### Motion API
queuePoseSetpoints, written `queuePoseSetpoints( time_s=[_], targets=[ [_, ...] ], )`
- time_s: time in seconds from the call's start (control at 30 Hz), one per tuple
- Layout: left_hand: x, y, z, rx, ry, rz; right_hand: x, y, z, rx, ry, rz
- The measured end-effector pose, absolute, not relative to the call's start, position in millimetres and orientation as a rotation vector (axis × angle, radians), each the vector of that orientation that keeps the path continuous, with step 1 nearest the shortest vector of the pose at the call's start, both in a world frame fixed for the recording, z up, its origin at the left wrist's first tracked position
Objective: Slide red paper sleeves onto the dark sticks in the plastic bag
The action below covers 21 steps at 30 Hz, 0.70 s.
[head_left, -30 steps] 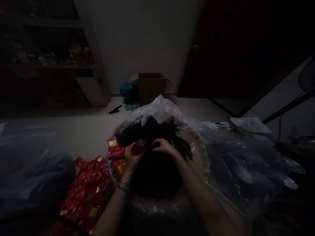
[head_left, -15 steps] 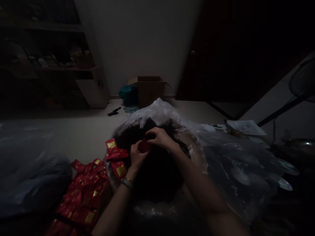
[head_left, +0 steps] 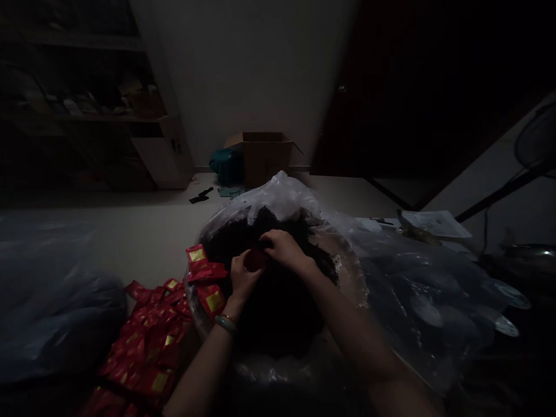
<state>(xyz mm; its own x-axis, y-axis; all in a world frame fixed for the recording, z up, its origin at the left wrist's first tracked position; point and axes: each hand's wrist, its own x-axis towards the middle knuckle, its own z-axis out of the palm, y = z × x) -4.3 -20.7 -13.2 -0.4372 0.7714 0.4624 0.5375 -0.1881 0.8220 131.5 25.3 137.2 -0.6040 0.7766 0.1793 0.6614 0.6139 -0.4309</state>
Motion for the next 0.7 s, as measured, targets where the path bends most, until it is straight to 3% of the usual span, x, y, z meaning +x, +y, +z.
queuePoseSetpoints(
  time_s=[0.4,0.57,0.7],
  targets=[
    [-1,-24,-12,1.542,1.839,1.677,132,15,136,-1.288,-2.584,0.394],
    [-5,-23,-13,1.515,1.869,1.678,124,40,109,-1.207,-2.134,0.578],
    [-13,-22,-13,1.397,1.934,1.722,118,69,68,-1.404,-2.057,0.675]
  ],
)
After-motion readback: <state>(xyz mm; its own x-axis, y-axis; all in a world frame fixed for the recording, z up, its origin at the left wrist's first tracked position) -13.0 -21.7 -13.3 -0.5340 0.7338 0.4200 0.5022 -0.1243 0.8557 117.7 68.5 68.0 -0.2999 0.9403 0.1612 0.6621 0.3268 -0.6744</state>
